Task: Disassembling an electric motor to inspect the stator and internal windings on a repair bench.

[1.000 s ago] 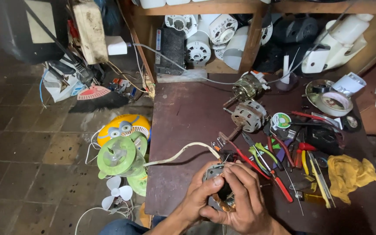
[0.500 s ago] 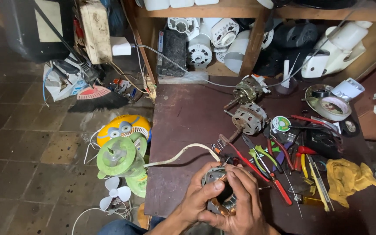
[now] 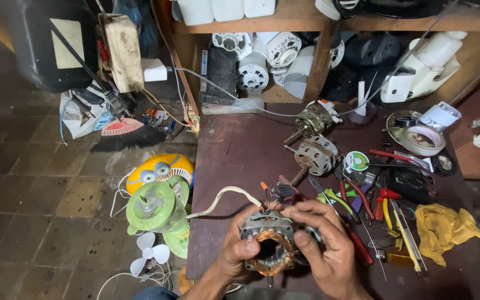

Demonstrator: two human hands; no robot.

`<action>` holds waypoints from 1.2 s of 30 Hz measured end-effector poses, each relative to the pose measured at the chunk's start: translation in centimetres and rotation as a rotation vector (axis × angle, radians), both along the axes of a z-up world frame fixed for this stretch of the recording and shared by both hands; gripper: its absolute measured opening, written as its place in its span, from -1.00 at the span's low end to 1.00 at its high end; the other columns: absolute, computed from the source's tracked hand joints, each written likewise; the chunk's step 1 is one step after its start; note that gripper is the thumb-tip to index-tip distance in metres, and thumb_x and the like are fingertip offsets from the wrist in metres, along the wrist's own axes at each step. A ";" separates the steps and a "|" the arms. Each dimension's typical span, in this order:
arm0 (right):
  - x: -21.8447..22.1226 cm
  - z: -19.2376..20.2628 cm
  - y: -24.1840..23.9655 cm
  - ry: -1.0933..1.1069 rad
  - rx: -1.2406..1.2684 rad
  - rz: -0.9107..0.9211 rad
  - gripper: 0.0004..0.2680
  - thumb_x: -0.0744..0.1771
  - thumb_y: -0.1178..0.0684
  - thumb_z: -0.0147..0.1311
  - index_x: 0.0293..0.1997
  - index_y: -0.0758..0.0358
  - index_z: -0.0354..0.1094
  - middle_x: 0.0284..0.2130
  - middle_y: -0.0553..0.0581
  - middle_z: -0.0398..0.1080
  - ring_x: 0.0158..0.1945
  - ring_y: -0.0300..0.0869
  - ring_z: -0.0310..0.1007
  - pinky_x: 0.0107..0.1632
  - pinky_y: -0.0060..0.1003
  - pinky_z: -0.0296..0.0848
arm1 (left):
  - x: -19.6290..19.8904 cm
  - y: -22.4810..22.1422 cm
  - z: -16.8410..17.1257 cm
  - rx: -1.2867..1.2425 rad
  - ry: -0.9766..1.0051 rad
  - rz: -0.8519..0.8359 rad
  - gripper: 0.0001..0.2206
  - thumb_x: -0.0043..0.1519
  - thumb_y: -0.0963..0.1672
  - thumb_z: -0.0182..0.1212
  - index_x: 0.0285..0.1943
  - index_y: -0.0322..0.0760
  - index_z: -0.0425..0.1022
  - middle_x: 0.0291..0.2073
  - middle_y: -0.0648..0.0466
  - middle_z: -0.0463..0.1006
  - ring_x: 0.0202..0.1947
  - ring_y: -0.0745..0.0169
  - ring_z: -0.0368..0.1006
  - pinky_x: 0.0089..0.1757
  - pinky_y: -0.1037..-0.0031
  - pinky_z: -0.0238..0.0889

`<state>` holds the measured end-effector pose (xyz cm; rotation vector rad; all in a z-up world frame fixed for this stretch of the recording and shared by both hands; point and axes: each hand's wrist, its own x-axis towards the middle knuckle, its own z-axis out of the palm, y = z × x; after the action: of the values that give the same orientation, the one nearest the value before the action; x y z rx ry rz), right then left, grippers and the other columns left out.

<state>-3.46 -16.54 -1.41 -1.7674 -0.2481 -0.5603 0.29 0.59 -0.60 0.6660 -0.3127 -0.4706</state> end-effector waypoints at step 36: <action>0.1 2.6 1.9 -0.539 -0.695 -0.144 -0.36 0.28 -0.53 -0.25 0.06 0.41 0.28 -0.05 0.32 0.41 0.01 0.09 0.45 0.12 0.07 0.46 | -1.0 -2.4 -5.2 0.206 0.098 0.225 -0.59 0.02 -0.11 0.31 0.05 -0.39 0.50 -0.17 -0.03 0.59 -0.20 0.21 0.46 -0.06 0.36 0.34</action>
<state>-3.33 -14.66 1.16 -2.2781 -0.7655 -1.1555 -0.67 -1.83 -5.76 0.8653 -0.0943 -0.3208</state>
